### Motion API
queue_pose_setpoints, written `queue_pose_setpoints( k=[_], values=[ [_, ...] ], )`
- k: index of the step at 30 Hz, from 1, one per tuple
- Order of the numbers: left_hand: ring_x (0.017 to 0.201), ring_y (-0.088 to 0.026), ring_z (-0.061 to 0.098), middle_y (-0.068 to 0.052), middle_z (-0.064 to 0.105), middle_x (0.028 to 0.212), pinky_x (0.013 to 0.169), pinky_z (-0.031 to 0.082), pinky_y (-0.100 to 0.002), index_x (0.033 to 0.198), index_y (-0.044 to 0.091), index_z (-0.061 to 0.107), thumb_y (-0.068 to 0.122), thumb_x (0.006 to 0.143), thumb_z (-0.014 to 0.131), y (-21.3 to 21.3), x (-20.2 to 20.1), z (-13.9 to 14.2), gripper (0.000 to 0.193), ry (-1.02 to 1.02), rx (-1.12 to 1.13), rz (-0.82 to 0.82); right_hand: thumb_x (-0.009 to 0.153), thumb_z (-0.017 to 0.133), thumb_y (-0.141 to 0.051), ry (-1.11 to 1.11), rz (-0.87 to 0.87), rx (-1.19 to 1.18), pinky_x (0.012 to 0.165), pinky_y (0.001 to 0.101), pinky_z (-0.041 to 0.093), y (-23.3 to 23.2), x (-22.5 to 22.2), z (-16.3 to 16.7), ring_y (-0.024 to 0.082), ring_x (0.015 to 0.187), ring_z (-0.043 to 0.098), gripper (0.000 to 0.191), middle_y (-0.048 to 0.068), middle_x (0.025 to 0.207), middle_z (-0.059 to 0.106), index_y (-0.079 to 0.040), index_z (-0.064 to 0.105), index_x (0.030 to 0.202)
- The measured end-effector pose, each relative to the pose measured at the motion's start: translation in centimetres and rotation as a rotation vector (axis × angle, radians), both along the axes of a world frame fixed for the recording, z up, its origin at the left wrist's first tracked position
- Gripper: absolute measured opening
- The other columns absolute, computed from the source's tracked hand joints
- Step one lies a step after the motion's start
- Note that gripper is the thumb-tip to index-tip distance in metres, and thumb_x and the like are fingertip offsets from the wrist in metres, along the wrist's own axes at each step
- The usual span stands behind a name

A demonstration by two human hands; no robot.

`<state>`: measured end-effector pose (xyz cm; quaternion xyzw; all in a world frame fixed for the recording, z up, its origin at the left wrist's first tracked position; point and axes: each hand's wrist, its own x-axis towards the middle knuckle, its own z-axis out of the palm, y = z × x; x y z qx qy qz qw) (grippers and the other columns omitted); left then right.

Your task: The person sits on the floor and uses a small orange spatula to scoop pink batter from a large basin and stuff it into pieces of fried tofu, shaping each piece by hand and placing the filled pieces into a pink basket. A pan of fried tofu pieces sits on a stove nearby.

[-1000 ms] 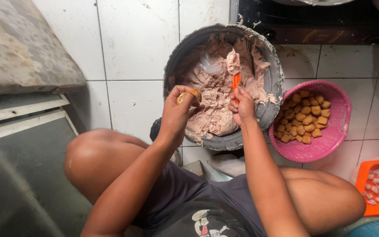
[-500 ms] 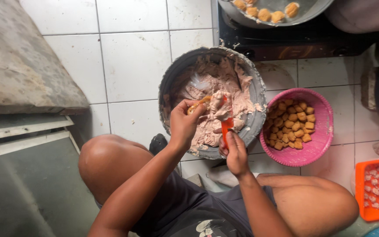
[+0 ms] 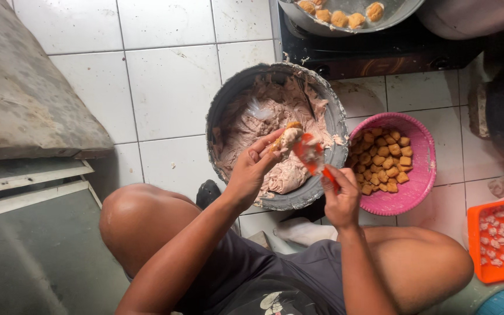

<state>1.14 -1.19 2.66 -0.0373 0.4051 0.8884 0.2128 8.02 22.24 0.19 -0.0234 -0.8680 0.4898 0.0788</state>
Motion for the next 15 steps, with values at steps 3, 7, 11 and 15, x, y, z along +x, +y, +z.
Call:
queue_pose_setpoints(
  k=[3,7,11,15],
  values=[
    [0.123,-0.011,0.059,-0.008,0.064,0.138,0.11,0.045,-0.027,0.154,-0.002,0.046,0.005,0.102,0.058,-0.1,0.1,0.5,0.053,0.031,-0.01,0.006,0.105,0.066,-0.019,0.016,-0.048,-0.075,0.072,0.024,0.042,-0.1,0.1,0.5,0.011,0.084,0.048,0.029,0.003,0.097,0.051,0.001,0.068,0.125],
    [0.138,-0.01,0.053,-0.007,0.055,0.15,0.114,0.042,-0.026,0.156,0.001,0.04,-0.003,0.096,0.063,-0.5,0.6,1.4,0.065,0.126,0.079,-0.103,0.105,0.066,-0.019,0.04,-0.024,-0.032,0.073,0.0247,0.043,-1.1,-0.1,1.0,0.011,0.084,0.049,0.03,0.003,0.096,0.052,0.002,0.069,0.125],
    [0.136,-0.014,0.054,-0.01,0.056,0.148,0.113,0.047,-0.032,0.156,-0.001,0.041,0.007,0.095,0.072,-0.7,0.5,1.8,0.068,0.21,-0.015,-0.09,0.104,0.067,-0.02,0.097,-0.019,0.037,0.072,0.026,0.044,-1.9,-0.2,1.9,0.013,0.082,0.051,0.03,0.004,0.095,0.055,0.002,0.069,0.124],
    [0.123,-0.017,0.06,-0.011,0.064,0.135,0.108,0.05,-0.033,0.158,0.003,0.039,0.01,0.092,0.075,-0.8,0.2,2.3,0.076,0.201,-0.131,-0.045,0.103,0.069,-0.021,0.171,-0.03,0.133,0.068,0.0284,0.045,-2.5,0.7,2.9,0.015,0.077,0.053,0.026,0.006,0.092,0.056,-0.002,0.072,0.121]
  ],
)
